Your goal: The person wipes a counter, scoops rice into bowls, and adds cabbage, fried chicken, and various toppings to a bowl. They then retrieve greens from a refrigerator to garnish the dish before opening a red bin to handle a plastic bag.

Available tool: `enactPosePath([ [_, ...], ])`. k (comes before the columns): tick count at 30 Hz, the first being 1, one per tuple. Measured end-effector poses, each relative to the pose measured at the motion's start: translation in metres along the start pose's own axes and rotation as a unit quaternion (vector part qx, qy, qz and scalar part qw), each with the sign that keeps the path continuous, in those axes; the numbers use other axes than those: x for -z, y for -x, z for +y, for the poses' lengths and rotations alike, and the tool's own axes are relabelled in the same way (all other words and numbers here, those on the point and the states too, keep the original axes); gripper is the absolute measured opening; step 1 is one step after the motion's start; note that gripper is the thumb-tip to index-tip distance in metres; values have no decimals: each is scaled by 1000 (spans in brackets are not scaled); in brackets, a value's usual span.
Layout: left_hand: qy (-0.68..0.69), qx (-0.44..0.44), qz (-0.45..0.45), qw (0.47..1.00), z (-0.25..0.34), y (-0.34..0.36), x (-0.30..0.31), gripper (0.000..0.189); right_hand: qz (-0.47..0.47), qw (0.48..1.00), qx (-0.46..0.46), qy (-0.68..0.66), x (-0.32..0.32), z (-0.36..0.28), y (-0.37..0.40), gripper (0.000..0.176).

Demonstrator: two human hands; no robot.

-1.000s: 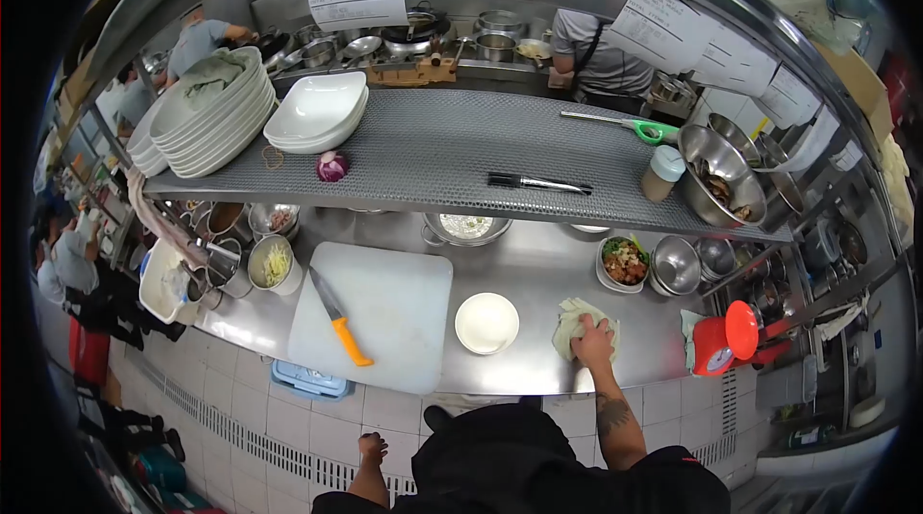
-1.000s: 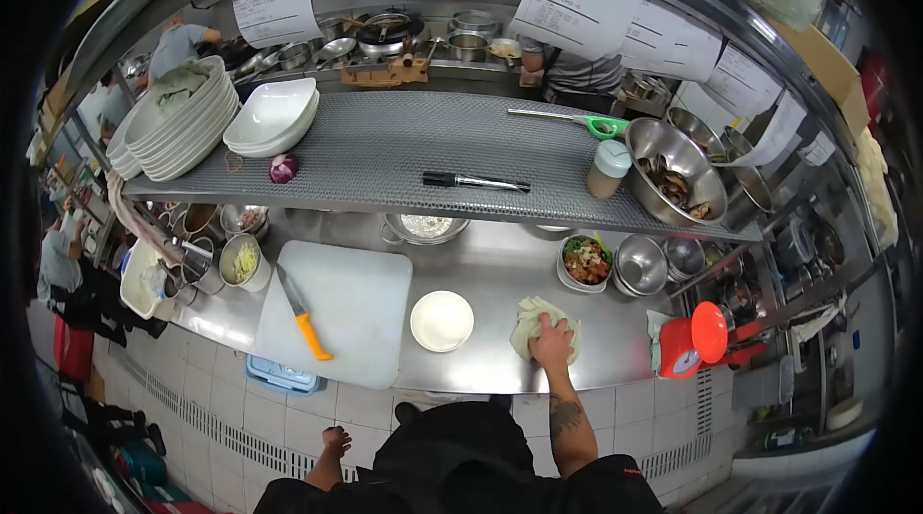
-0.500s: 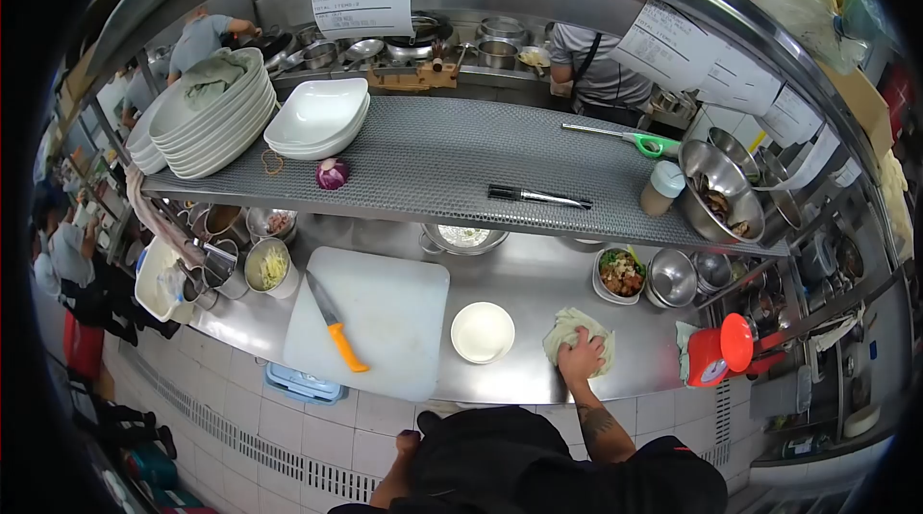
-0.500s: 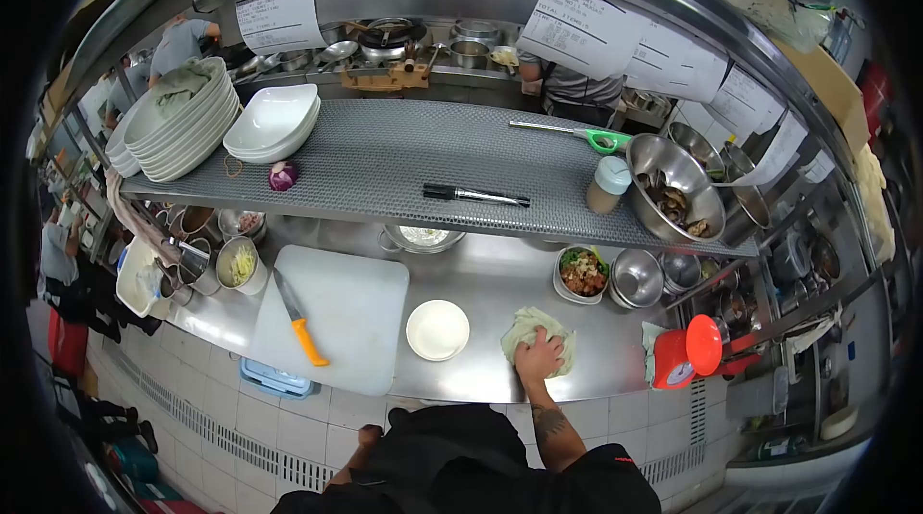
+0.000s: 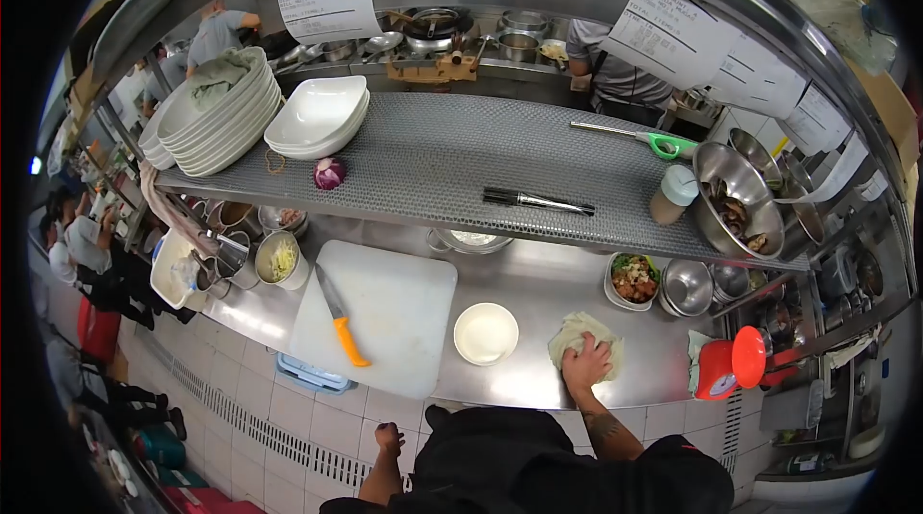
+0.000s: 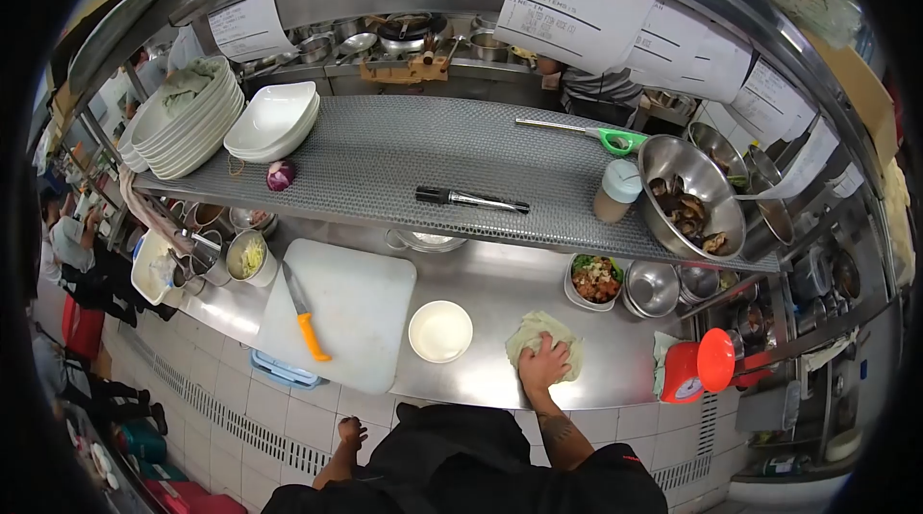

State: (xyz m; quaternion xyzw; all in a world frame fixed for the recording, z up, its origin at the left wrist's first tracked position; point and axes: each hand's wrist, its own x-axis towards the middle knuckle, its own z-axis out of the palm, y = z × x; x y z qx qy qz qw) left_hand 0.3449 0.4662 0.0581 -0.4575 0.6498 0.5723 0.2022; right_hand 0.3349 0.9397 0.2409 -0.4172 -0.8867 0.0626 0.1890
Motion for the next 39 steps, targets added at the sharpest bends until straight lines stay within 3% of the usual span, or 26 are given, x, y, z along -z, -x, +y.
enactPosePath([
  [1, 68, 36, -3, 997, 4, -1, -3, 26, -3, 1000, 1, 0, 1, 0, -1, 46],
  [4, 131, 35, -20, 991, 17, -1, -20, 27, 3, 1000, 0, -2, -1, 0, 0, 47],
  [6, 103, 22, -27, 994, 24, 2, -36, 27, 28, 999, 18, -5, -2, 1, 0, 46],
  [12, -121, -47, -196, 972, 16, 3, -71, 17, 21, 1000, 11, -9, -1, 1, -2, 46],
  [16, -256, -79, -185, 945, -3, -6, -92, 11, 24, 999, 10, -21, 1, 2, -1, 46],
  [17, -460, -318, -235, 795, -24, -39, -90, 12, 24, 999, 9, -23, 1, 2, -2, 46],
  [18, -607, -517, -257, 547, -31, -61, -86, 14, 25, 999, 8, -27, 1, 1, -3, 46],
  [19, -518, -343, -259, 740, -24, -46, -86, 16, 26, 999, 4, -33, 2, 1, -3, 46],
  [22, -340, -244, -288, 861, -18, -29, -79, 18, 9, 999, 8, -32, 3, 2, -3, 46],
  [26, -345, -183, -281, 877, -17, -25, -81, 20, 11, 999, 8, -29, 1, 1, -3, 46],
  [29, -420, -158, -226, 865, -27, -40, -89, 18, 30, 999, 16, -14, 0, 2, -1, 47],
  [30, -537, -312, -214, 754, -35, -50, -89, 17, 25, 1000, 8, -15, 1, 1, -1, 47],
  [31, -626, -451, -190, 607, -40, -53, -92, 17, 21, 1000, 2, -15, 2, 0, -2, 47],
  [32, -618, -452, -193, 613, -35, -46, -95, 17, 25, 1000, 10, -10, 2, 0, -2, 47],
  [34, -661, -457, -203, 559, -12, -15, -98, 17, 41, 999, 20, -17, 3, -1, -2, 46],
  [36, -602, -416, -189, 655, -29, -36, -96, 20, 37, 999, 27, -14, 4, -1, -1, 46],
  [38, -560, -196, -225, 773, -28, -44, -98, 39, 22, 1000, 8, -16, 1, -1, 0, 45],
  [39, -547, -254, -215, 768, -41, -59, -101, 34, 26, 1000, 10, -13, 2, -1, 0, 45],
])
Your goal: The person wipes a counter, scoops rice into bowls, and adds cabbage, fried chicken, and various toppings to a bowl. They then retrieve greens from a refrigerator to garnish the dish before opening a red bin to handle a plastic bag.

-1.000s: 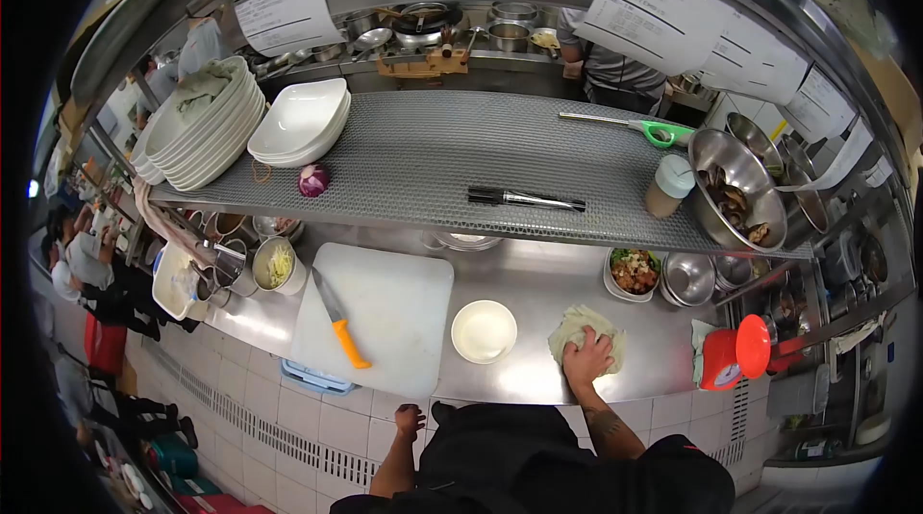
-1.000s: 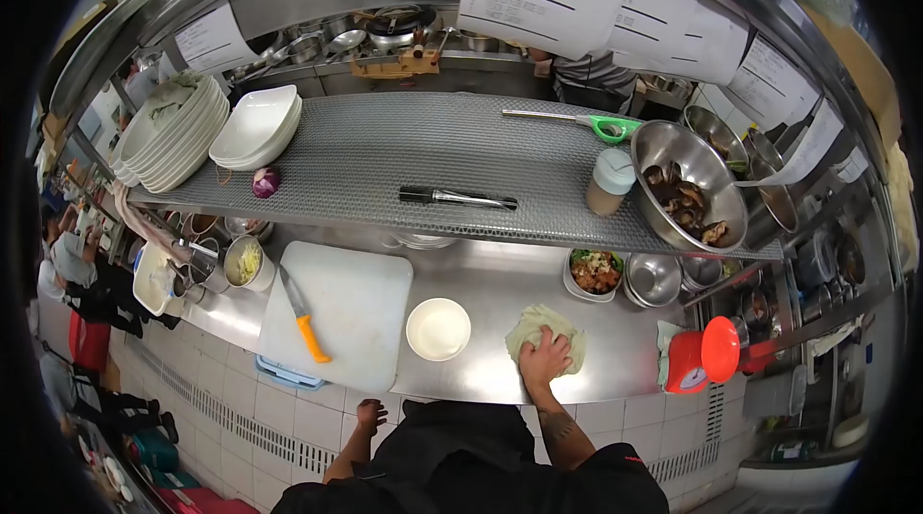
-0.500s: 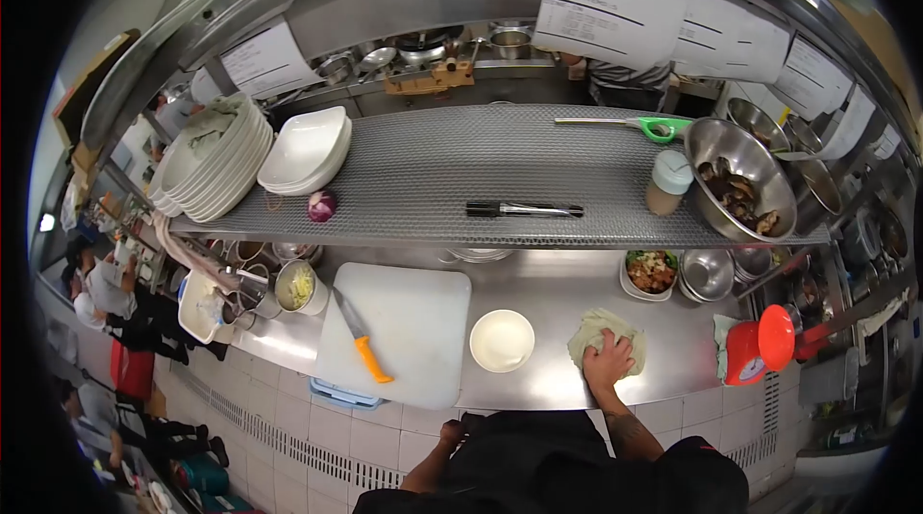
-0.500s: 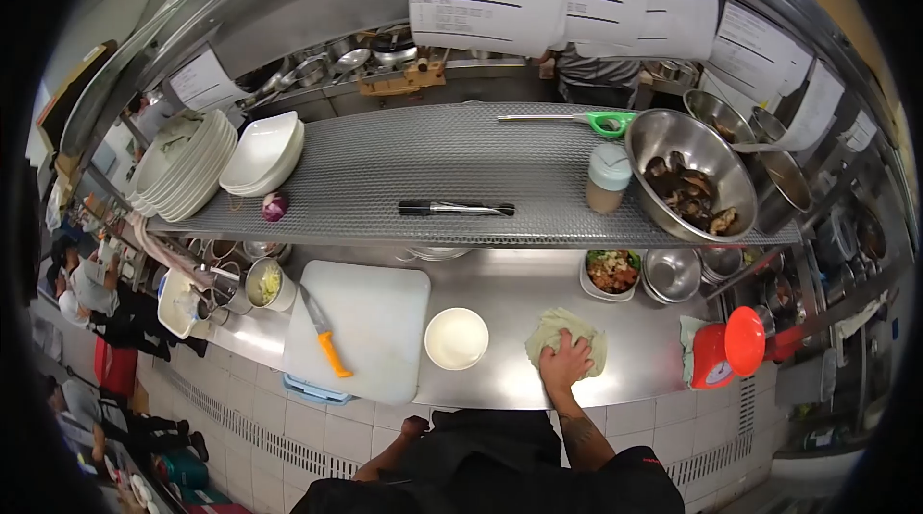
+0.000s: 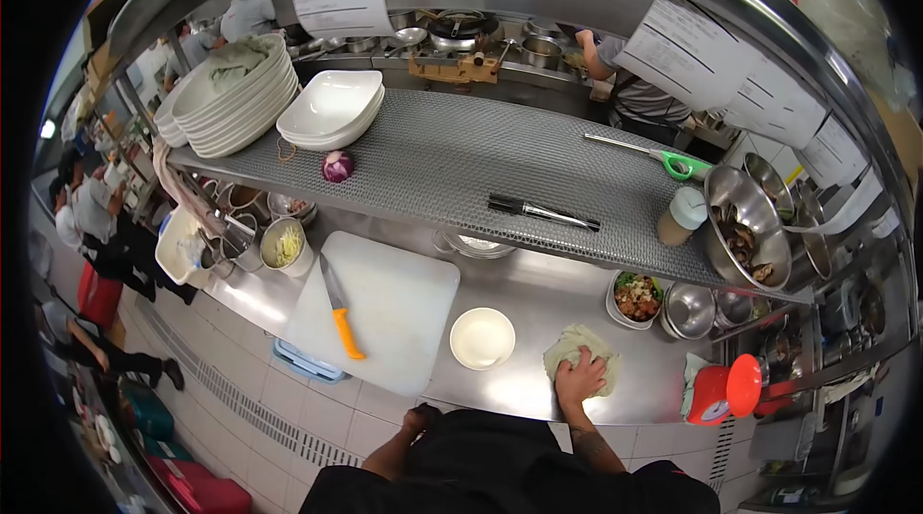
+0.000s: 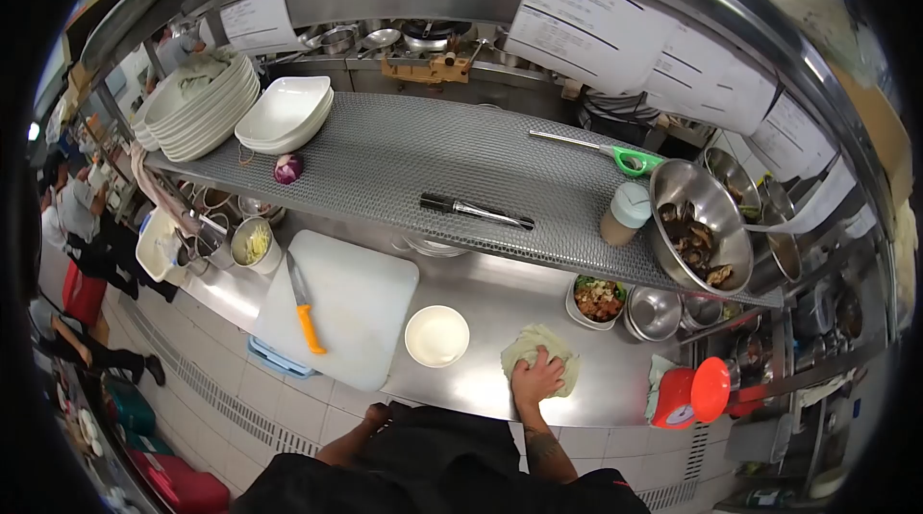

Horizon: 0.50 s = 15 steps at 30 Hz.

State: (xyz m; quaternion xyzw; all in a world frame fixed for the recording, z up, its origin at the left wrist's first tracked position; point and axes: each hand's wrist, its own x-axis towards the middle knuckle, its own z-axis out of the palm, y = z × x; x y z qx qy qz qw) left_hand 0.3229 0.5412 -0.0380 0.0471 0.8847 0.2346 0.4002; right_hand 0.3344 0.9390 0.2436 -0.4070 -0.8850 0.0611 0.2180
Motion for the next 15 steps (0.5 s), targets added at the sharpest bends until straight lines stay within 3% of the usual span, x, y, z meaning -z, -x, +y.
enactPosePath([
  [5, -88, -65, -34, 993, 20, 15, 13, 35, 12, 1000, 14, 18, -4, 1, 2, 45],
  [6, -64, -59, -25, 996, 22, 17, 12, 35, 8, 1000, 8, 13, -5, 2, 2, 45],
  [8, 79, -42, 96, 991, 15, 16, -1, 31, 2, 1000, 3, 9, -5, 2, 2, 45],
  [10, 165, -15, 96, 981, 17, 16, 0, 32, -4, 1000, 6, 13, -5, 1, 2, 45],
  [12, 20, -33, 76, 996, 6, 4, -7, 34, -15, 1000, 10, 13, -5, 2, 3, 46],
  [13, 27, -27, 79, 996, 7, 6, -8, 34, -11, 1000, 8, 18, -5, 2, 3, 46],
  [15, -144, -60, 3, 988, 13, 10, 3, 36, -13, 1000, 19, 16, -7, 1, 3, 46],
])
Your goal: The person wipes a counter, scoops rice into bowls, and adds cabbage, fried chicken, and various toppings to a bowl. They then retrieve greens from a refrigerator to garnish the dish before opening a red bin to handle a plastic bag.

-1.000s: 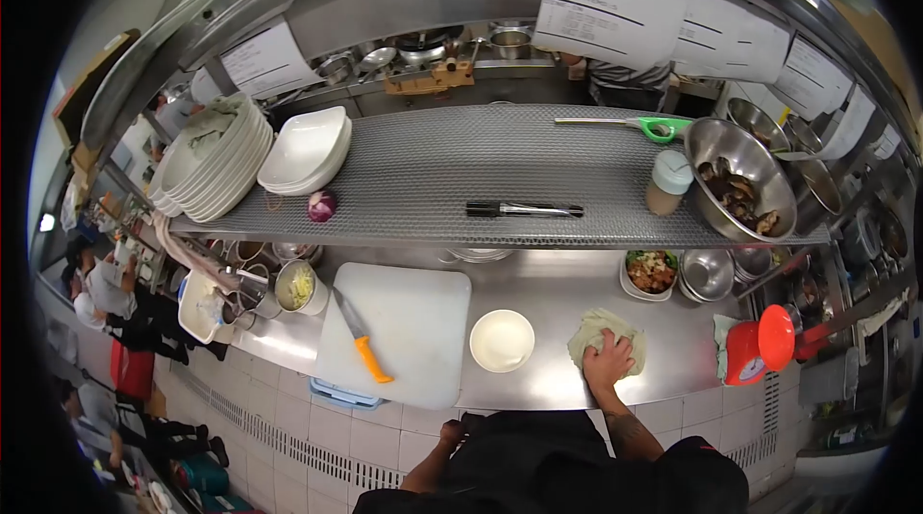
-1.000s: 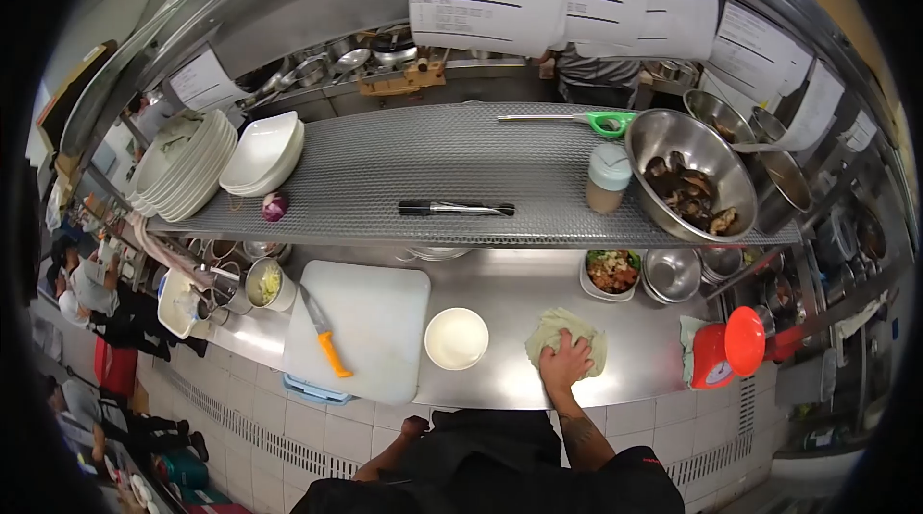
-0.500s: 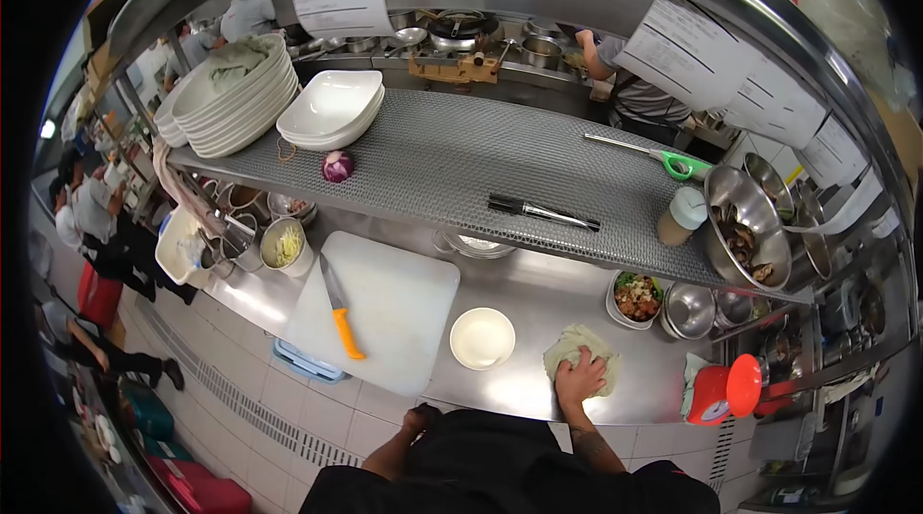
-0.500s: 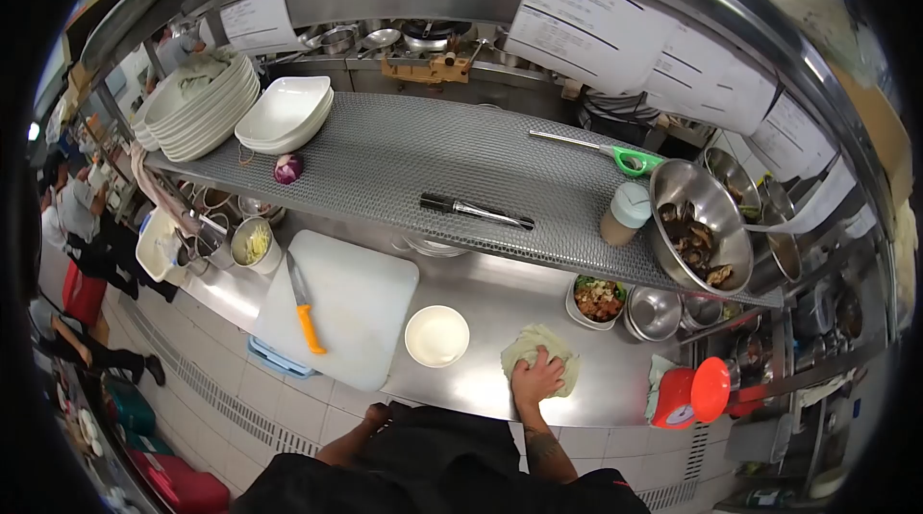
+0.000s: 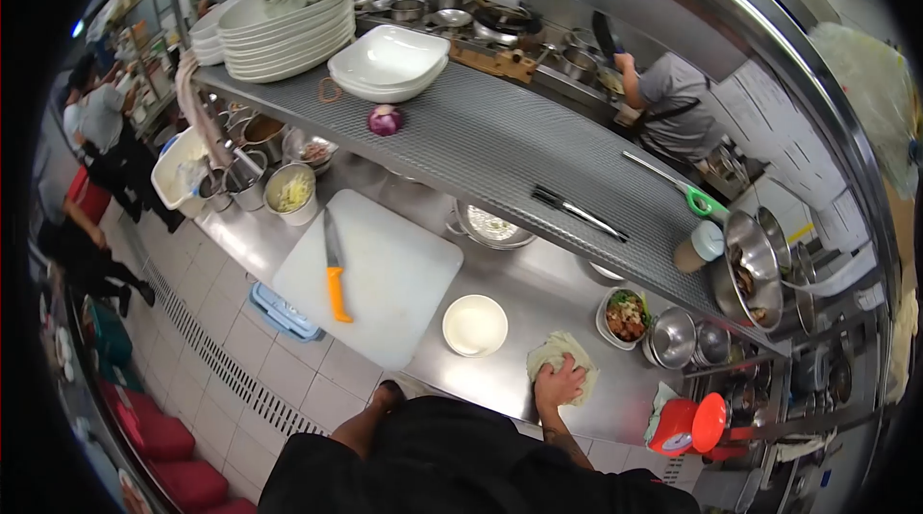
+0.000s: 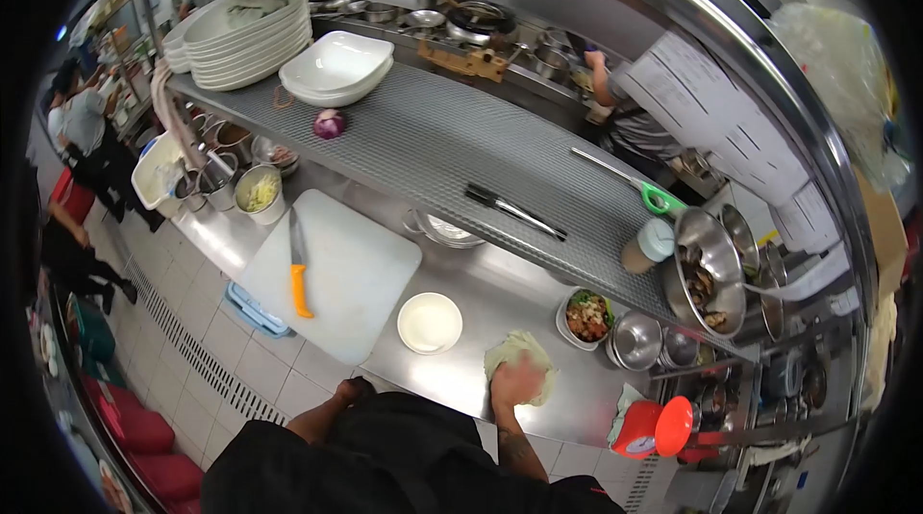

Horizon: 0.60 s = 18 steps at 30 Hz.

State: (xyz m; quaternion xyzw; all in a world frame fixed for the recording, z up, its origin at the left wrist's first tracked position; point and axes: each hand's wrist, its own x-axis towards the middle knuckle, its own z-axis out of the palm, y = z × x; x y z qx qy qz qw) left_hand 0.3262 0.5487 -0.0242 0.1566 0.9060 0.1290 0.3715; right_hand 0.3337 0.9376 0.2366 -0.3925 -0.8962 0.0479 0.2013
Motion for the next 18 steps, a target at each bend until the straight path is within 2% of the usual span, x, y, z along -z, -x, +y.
enactPosePath([
  [1, 68, 54, -12, 996, 3, 2, 4, 39, -9, 1000, -12, 1, 3, -2, -1, 46],
  [2, 72, 65, -6, 995, 5, 6, 7, 39, -18, 1000, -26, 1, 6, -4, -1, 46],
  [4, 175, 102, -2, 979, 10, 17, 14, 40, -23, 1000, -20, -4, 8, -5, 0, 46],
  [5, 338, 217, 6, 916, 24, 32, 30, 40, -14, 1000, -23, 2, 7, -4, 0, 46],
  [6, 337, 224, 13, 914, 28, 35, 36, 40, -5, 1000, -28, 8, 6, -5, 0, 45],
  [8, 333, 195, -35, 922, 28, 43, 42, 39, -16, 999, -27, -1, 6, -4, 0, 46],
  [9, 330, 200, -31, 922, 29, 46, 41, 39, -8, 1000, -26, 1, 6, -3, 0, 46],
  [11, 337, 133, -138, 922, 28, 50, 33, 37, 2, 1000, -27, 4, 4, -2, 0, 46],
  [13, 326, 98, -195, 920, 27, 52, 29, 36, 3, 1000, -26, -4, 8, -3, 0, 46],
  [18, 257, 68, -215, 940, 26, 45, 34, 33, 12, 1000, -14, -10, 7, -1, -1, 46],
])
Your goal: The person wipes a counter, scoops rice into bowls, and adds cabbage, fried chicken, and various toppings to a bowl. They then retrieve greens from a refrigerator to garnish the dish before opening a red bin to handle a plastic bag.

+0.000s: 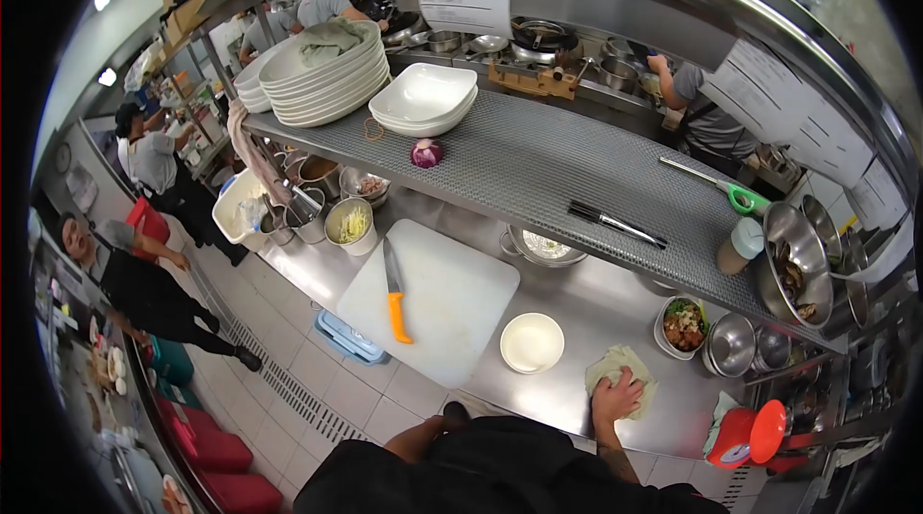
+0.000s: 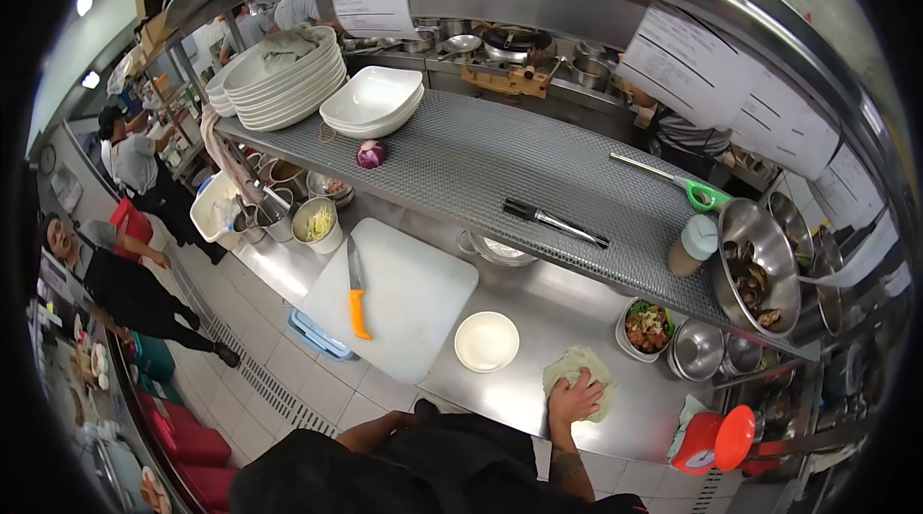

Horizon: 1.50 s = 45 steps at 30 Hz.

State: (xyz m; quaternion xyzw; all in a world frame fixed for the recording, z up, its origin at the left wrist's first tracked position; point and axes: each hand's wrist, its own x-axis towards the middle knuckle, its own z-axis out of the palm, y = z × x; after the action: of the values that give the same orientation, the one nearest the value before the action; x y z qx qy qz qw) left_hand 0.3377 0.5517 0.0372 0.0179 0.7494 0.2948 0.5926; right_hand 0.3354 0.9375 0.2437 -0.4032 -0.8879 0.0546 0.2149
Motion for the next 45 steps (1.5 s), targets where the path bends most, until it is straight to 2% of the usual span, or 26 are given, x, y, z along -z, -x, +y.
enactPosePath([
  [8, -112, -25, 38, 993, 4, -17, 7, 29, -22, 999, -18, -20, 10, -3, -2, 46],
  [10, -149, -42, 63, 986, 1, -24, 4, 28, -22, 999, 9, -21, 7, -1, -1, 46],
  [14, -256, -77, 128, 955, -3, -50, -2, 26, -13, 1000, -3, -15, -2, 3, 1, 47],
  [16, -210, -89, 175, 958, -5, -58, -5, 25, -17, 1000, 10, 18, 2, 1, 2, 47],
  [17, -169, -101, 203, 959, -7, -57, -3, 26, -29, 998, 46, 8, 17, -12, 6, 47],
  [18, 25, 75, 178, 981, 54, 24, 13, 28, -34, 997, 74, 0, 31, -22, 10, 47],
  [20, 19, 67, 189, 980, 56, 29, 11, 29, -37, 994, 100, -7, 27, -22, 10, 47],
  [23, 63, 33, 271, 960, 37, 10, 3, 37, -31, 993, 115, -12, 6, -3, 6, 47],
  [27, 92, 34, 277, 956, 13, -7, -8, 38, -27, 990, 136, -25, -10, 4, 2, 47],
  [30, 117, 60, 285, 949, 16, 4, -10, 39, -25, 988, 149, -33, -12, 3, 3, 47],
  [32, 149, 83, 229, 958, 38, 38, -5, 39, -24, 987, 158, -37, -13, 5, 2, 46],
  [33, 151, 83, 229, 958, 38, 36, -6, 39, -22, 986, 161, -39, -16, 7, 2, 46],
  [35, 92, 61, 238, 965, 35, 23, -8, 40, -19, 984, 169, -44, -19, 7, 0, 46],
  [39, 70, 74, 208, 973, 35, 20, -12, 41, -16, 982, 183, -51, -18, 8, 2, 46],
  [41, 96, 47, 282, 953, 20, 2, -22, 42, -17, 980, 190, -55, -15, 6, 3, 46],
  [45, 96, 57, 267, 957, 12, -8, -23, 43, -18, 976, 206, -68, -13, 4, 3, 46],
])
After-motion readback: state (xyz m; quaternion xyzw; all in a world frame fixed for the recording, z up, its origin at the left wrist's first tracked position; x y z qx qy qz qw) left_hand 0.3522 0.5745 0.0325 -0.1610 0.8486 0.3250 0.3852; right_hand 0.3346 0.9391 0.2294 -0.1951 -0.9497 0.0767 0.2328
